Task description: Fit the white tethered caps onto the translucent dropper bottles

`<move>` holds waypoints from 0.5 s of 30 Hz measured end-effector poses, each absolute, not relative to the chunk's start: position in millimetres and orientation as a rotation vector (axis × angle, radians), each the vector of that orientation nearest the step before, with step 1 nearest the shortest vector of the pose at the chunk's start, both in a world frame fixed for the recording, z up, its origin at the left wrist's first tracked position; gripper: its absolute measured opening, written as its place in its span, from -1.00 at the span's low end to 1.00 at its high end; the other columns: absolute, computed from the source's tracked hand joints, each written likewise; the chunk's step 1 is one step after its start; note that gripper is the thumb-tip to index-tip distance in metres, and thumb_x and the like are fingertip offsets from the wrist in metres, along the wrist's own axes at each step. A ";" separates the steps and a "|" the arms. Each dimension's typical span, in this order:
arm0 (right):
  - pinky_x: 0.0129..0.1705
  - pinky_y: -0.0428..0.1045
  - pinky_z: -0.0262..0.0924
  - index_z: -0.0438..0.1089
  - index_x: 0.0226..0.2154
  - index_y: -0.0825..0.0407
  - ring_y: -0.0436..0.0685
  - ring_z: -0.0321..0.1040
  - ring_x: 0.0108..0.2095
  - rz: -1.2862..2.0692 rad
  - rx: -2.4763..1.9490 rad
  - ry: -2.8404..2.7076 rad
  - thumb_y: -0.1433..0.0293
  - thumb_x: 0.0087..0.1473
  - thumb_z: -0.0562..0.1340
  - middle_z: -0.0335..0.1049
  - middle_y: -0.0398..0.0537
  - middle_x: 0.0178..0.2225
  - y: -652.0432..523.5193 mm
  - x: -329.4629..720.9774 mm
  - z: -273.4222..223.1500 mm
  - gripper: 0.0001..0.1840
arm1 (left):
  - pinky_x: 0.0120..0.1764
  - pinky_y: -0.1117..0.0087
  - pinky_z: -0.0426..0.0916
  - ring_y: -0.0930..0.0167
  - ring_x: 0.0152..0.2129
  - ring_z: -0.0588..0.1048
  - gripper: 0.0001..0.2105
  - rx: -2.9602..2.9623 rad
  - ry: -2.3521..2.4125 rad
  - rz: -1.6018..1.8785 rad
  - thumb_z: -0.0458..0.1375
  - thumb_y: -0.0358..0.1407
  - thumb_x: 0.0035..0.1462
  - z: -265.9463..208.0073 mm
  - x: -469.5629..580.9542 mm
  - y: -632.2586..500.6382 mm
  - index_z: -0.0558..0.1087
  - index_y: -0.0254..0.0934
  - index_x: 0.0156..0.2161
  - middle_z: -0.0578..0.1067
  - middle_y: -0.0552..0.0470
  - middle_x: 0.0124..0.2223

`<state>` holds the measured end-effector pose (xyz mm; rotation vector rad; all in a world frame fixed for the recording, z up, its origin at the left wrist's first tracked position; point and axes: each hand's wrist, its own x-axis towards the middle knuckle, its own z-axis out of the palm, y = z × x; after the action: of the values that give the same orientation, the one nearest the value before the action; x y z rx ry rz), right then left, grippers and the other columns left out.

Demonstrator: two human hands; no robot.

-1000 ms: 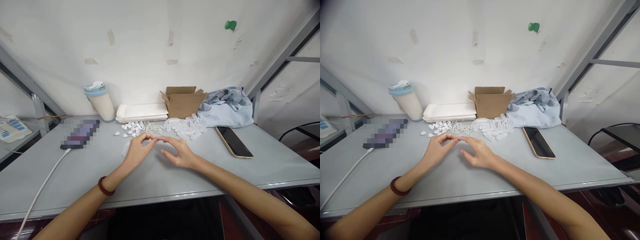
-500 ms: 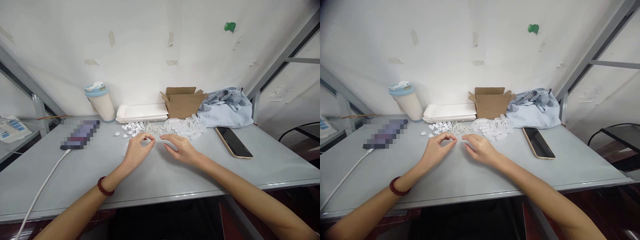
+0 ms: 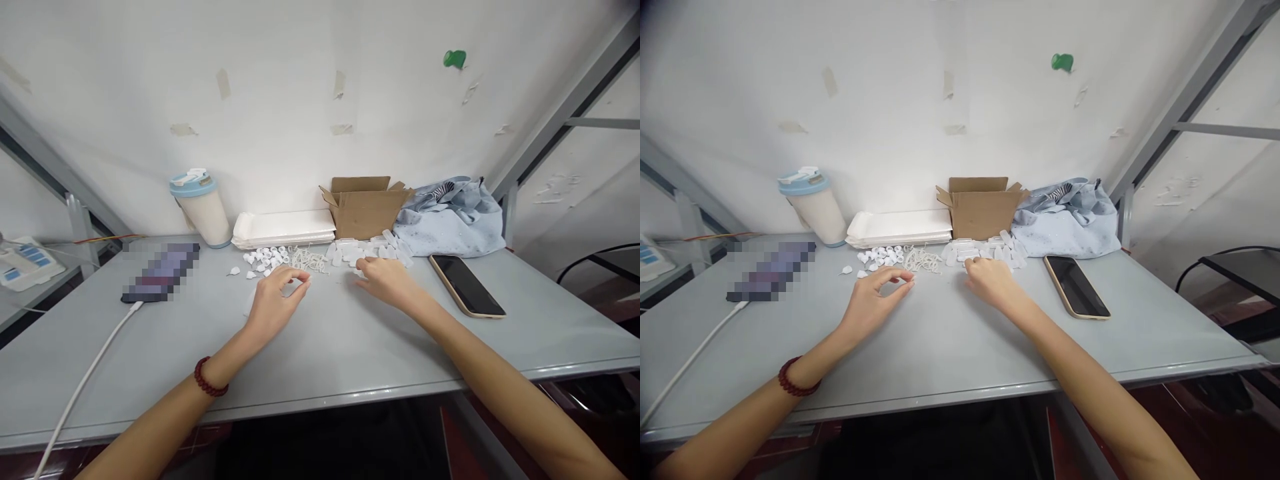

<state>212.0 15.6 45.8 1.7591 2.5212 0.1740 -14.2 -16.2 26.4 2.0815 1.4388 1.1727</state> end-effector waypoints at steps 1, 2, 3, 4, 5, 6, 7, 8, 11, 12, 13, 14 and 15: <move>-0.45 -0.01 0.02 0.37 -0.21 0.12 0.29 0.43 -0.26 0.174 1.753 2.514 0.37 0.12 0.19 0.47 0.18 -0.23 14.9 211.8 46.3 -0.81 | -0.17 0.31 0.36 0.34 -0.27 0.46 -0.89 2.094 1.432 1.173 0.09 -0.28 0.11 26.1 -14.1 -16.1 0.45 -0.20 -0.34 0.54 0.05 -0.27; -0.45 -0.01 0.02 0.37 -0.20 0.12 0.29 0.43 -0.26 0.176 1.748 2.515 0.37 0.13 0.18 0.46 0.17 -0.22 14.3 211.5 46.4 -0.80 | -0.18 0.31 0.36 0.34 -0.28 0.45 -0.89 2.109 1.424 1.172 0.08 -0.29 0.11 25.7 -14.0 -16.0 0.45 -0.21 -0.34 0.54 0.04 -0.27; -0.46 -0.01 0.03 0.37 -0.19 0.13 0.29 0.42 -0.25 0.181 1.747 2.521 0.37 0.13 0.18 0.45 0.17 -0.21 13.9 211.2 46.3 -0.80 | -0.18 0.31 0.35 0.35 -0.28 0.45 -0.89 2.123 1.416 1.172 0.08 -0.29 0.12 25.2 -14.0 -15.9 0.46 -0.21 -0.34 0.54 0.04 -0.27; -0.46 -0.01 0.03 0.36 -0.18 0.14 0.30 0.42 -0.24 0.192 1.750 2.528 0.38 0.13 0.18 0.44 0.17 -0.20 13.5 210.9 46.2 -0.79 | -0.18 0.32 0.35 0.35 -0.28 0.45 -0.89 2.136 1.408 1.172 0.08 -0.30 0.12 24.7 -13.9 -15.7 0.46 -0.21 -0.34 0.54 0.04 -0.27; -0.46 -0.01 0.04 0.36 -0.17 0.14 0.30 0.42 -0.22 0.207 1.759 2.530 0.39 0.13 0.18 0.43 0.17 -0.19 13.3 210.6 46.0 -0.79 | -0.18 0.32 0.35 0.36 -0.29 0.45 -0.89 2.147 1.399 1.172 0.08 -0.30 0.12 24.0 -13.9 -15.4 0.46 -0.21 -0.33 0.54 0.04 -0.27; -0.46 -0.01 0.04 0.35 -0.17 0.15 0.30 0.41 -0.21 0.220 1.770 2.525 0.40 0.13 0.18 0.42 0.18 -0.18 13.0 210.3 46.0 -0.79 | -0.19 0.32 0.35 0.36 -0.29 0.45 -0.89 2.158 1.389 1.176 0.08 -0.31 0.12 23.3 -13.9 -15.1 0.46 -0.22 -0.33 0.54 0.04 -0.27; -0.46 -0.02 0.05 0.35 -0.16 0.15 0.30 0.41 -0.19 0.229 1.782 2.510 0.41 0.12 0.18 0.41 0.19 -0.17 12.9 210.1 46.0 -0.78 | -0.20 0.33 0.35 0.37 -0.30 0.45 -0.90 2.167 1.377 1.185 0.09 -0.32 0.12 22.4 -14.0 -14.7 0.46 -0.22 -0.33 0.54 0.04 -0.28; -0.45 -0.02 0.06 0.34 -0.15 0.16 0.29 0.41 -0.18 0.233 1.793 2.486 0.42 0.13 0.17 0.40 0.19 -0.16 12.7 209.9 46.2 -0.78 | -0.21 0.33 0.35 0.37 -0.31 0.45 -0.90 2.174 1.365 1.198 0.10 -0.33 0.11 21.6 -14.2 -14.3 0.47 -0.23 -0.34 0.55 0.04 -0.29; -0.42 -0.04 0.09 0.34 -0.15 0.17 0.26 0.40 -0.18 0.212 1.803 2.399 0.46 0.14 0.14 0.40 0.18 -0.17 12.9 210.4 46.9 -0.79 | -0.25 0.36 0.36 0.39 -0.33 0.45 -0.91 2.191 1.342 1.229 0.12 -0.35 0.10 19.3 -14.5 -13.0 0.47 -0.24 -0.35 0.55 0.05 -0.31; -0.41 -0.04 0.10 0.35 -0.15 0.17 0.26 0.40 -0.18 0.200 1.803 2.385 0.46 0.14 0.13 0.41 0.18 -0.17 13.3 210.9 46.8 -0.79 | -0.25 0.36 0.36 0.39 -0.34 0.45 -0.92 2.195 1.339 1.232 0.12 -0.36 0.10 18.8 -14.5 -12.7 0.48 -0.25 -0.35 0.55 0.05 -0.31; -0.40 -0.04 0.10 0.35 -0.16 0.17 0.25 0.40 -0.18 0.180 1.803 2.386 0.46 0.14 0.12 0.41 0.17 -0.18 13.7 211.6 46.5 -0.79 | -0.25 0.36 0.36 0.40 -0.34 0.45 -0.92 2.199 1.336 1.231 0.12 -0.36 0.09 18.5 -14.5 -12.5 0.48 -0.25 -0.35 0.55 0.04 -0.31; -0.40 -0.04 0.10 0.36 -0.18 0.16 0.25 0.40 -0.19 0.151 1.804 2.403 0.46 0.13 0.13 0.42 0.17 -0.19 14.2 212.4 45.7 -0.80 | -0.26 0.37 0.36 0.40 -0.35 0.45 -0.92 2.201 1.335 1.231 0.13 -0.37 0.09 18.5 -14.4 -12.4 0.48 -0.25 -0.35 0.55 0.04 -0.31; -0.39 -0.04 0.10 0.37 -0.20 0.16 0.24 0.40 -0.20 0.110 1.806 2.439 0.45 0.13 0.13 0.43 0.15 -0.20 14.6 213.0 44.5 -0.81 | -0.26 0.37 0.36 0.40 -0.36 0.45 -0.92 2.202 1.334 1.229 0.13 -0.38 0.09 18.5 -14.2 -12.5 0.48 -0.25 -0.35 0.55 0.04 -0.31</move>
<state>213.0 14.6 44.5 1.8064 2.4391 0.1101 -14.2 -12.5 18.5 2.2025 1.3344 1.2290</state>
